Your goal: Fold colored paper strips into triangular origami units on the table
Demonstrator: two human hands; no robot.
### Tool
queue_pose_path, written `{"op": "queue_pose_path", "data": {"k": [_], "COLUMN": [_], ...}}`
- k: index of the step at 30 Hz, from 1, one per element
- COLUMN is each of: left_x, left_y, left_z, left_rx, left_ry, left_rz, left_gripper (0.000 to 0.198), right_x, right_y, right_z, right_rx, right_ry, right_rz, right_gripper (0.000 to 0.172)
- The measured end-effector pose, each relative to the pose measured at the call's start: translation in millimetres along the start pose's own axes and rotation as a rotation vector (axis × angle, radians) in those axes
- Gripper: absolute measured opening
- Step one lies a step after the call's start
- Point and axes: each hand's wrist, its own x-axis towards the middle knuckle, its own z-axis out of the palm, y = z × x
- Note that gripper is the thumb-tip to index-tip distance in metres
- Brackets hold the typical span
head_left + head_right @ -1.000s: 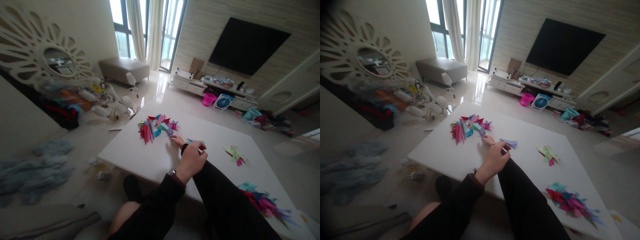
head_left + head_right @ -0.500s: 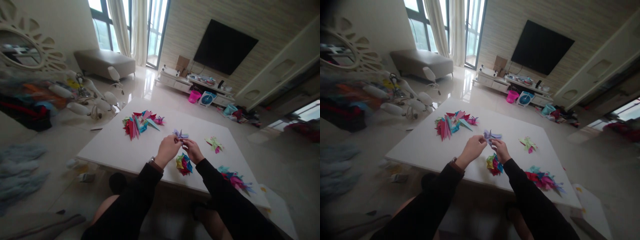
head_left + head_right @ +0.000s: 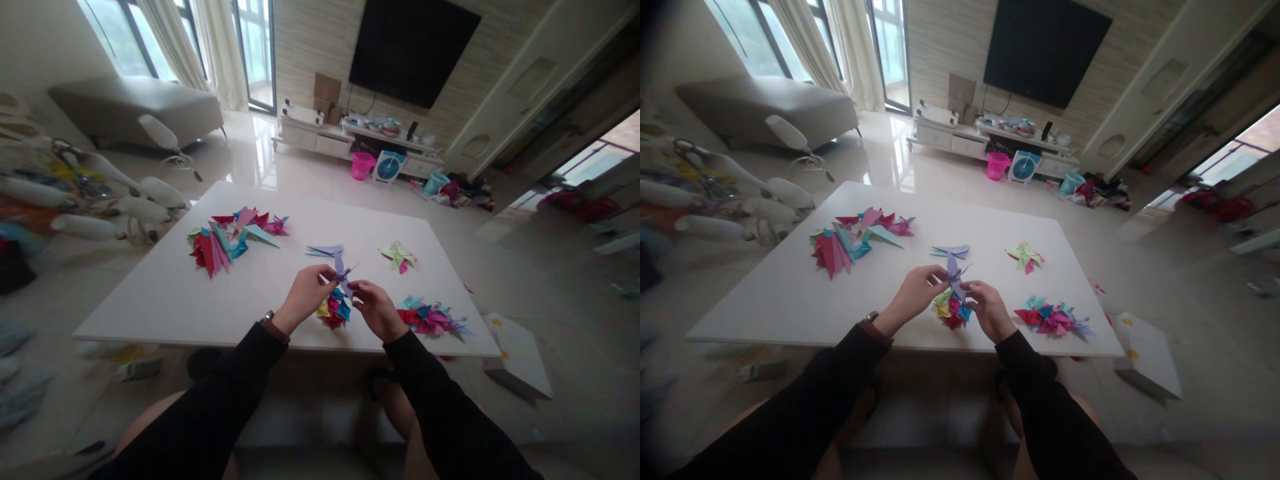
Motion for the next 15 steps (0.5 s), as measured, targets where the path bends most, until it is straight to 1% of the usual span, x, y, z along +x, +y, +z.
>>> {"op": "queue_pose_path", "data": {"k": [2,4,8,11,15], "left_x": [3.7,6.6,8.6,6.3,1.9], "left_y": [0.4,-2.0,-9.1,-10.9,-9.5], "left_z": [3.0,5.9,9.3,8.0,2.3], "left_rx": [0.013,0.006,-0.075,-0.122,-0.102], "left_ry": [0.0,-0.013,-0.094,-0.177,-0.223], "left_rz": [0.002,-0.001,-0.026,-0.024,-0.035], "left_gripper": [0.011,0.013,0.018,0.021,0.022], "right_x": [2.9,6.1,11.7,12.7,9.9], "right_y": [-2.0,-2.0,2.1,4.4,7.9], "right_z": [-6.4,-12.8,-22.3,-24.5,-22.1], "right_rx": [-0.026,-0.103,-0.294,-0.377,-0.476], "right_ry": [-0.008,0.003,0.05,0.014,-0.037], "right_rz": [-0.021,-0.063,-0.193,-0.239,-0.302], "right_gripper": [0.013,0.013,0.024,0.023,0.024]}}
